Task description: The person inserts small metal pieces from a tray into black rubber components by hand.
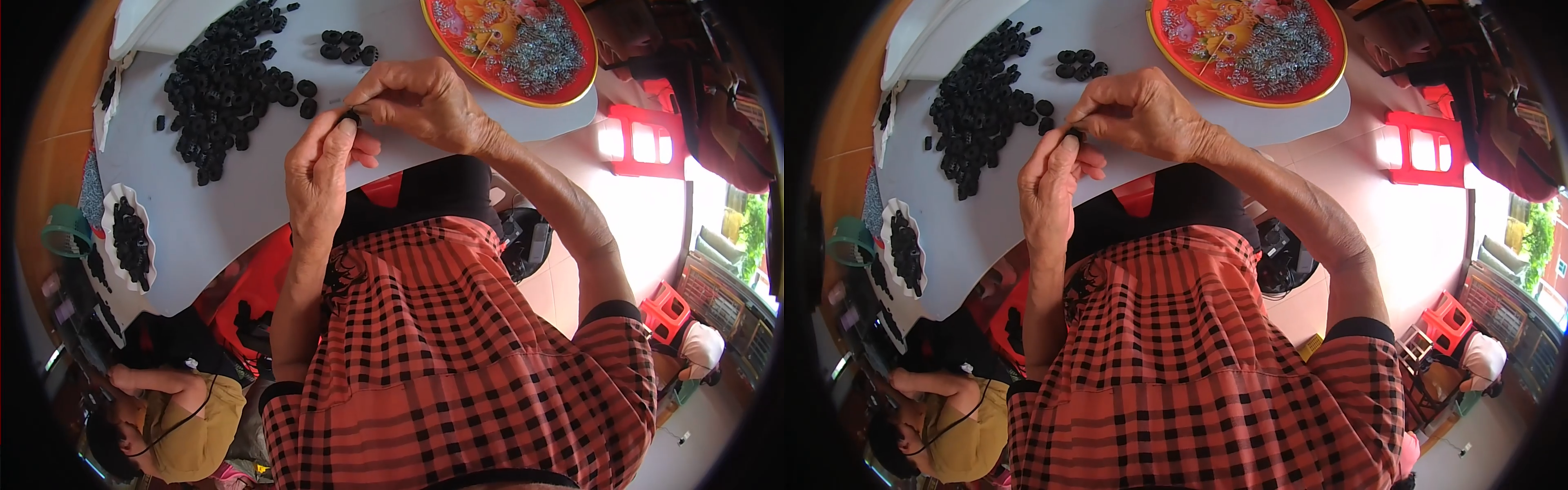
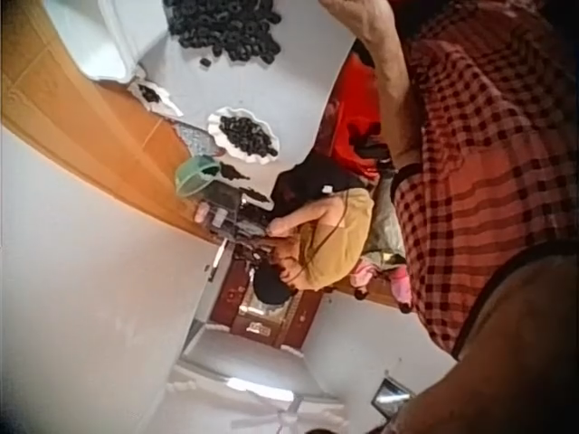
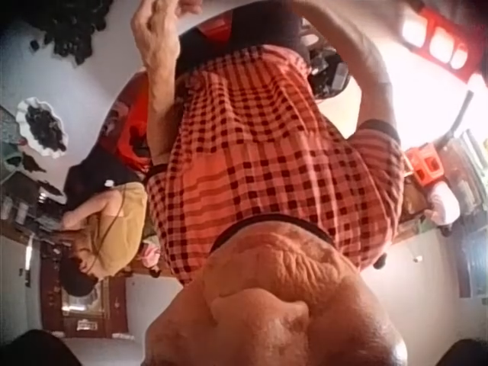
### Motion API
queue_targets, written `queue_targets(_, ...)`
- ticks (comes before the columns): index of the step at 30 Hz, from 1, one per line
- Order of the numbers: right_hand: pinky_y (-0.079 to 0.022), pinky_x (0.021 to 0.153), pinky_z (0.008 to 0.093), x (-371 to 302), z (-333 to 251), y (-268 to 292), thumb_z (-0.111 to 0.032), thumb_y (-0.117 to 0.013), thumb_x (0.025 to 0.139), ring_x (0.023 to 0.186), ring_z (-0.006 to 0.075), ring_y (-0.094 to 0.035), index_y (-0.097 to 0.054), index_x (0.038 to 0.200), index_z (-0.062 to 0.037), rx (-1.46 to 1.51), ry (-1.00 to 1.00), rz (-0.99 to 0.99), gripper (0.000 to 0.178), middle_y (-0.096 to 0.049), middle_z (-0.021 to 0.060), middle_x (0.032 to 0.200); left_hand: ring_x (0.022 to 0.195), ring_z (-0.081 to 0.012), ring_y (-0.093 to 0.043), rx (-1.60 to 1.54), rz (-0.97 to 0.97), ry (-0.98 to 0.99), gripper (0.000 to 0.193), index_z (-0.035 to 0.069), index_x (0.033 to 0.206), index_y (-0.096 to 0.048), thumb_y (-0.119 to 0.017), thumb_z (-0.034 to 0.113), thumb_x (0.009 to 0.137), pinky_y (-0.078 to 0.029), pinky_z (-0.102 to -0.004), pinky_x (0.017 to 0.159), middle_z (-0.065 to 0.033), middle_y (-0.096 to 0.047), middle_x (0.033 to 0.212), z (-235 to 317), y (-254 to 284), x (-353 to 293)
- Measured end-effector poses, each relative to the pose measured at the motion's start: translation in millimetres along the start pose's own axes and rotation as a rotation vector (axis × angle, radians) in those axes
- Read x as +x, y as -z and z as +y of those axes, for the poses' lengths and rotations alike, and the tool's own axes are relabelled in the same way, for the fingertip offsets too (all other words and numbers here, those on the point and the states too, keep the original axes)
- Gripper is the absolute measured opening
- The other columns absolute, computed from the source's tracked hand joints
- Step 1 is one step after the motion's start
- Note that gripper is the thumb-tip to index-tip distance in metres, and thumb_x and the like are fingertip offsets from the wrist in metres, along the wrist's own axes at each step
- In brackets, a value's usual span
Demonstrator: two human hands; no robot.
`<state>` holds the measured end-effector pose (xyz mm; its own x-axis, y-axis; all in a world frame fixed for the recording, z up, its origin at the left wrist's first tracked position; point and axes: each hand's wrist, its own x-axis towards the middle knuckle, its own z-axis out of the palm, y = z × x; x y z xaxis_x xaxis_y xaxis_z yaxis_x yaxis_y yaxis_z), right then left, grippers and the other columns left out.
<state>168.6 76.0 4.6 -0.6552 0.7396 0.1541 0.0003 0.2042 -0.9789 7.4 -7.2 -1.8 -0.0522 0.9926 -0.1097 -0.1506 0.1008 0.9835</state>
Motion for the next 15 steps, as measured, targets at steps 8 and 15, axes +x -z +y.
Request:
queue_targets(8,-0.05,0.072,0.0251,-6,4,-3,0.009,-0.06,0.08,0.077,0.0123,-0.062,-0.066,0.095,0.0012,-0.209,0.257,0.135,0.017,-0.064,0.0059,0.085,0.059,-0.0088,-0.055,0.555,0.193,-0.26,0.021,-0.002,0.105,-0.062,-0.051,0.015,0.097,-0.046,-0.023,0.056,-0.0044,-0.062,0.071,5,-19,-4)
queue_targets(15,-0.053,0.066,0.0303,-3,14,-2,0.001,-0.066,0.077,0.075,0.0222,-0.067,-0.069,0.091,-0.005,-0.234,0.329,0.208,0.015,-0.067,0.0077,0.08,0.057,-0.0094,-0.054,0.516,0.085,-0.138,0.02,0.0,0.103,-0.062,-0.051,0.015,0.096,-0.045,-0.0243,0.054,-0.0054,-0.063,0.069,14,-14,5)
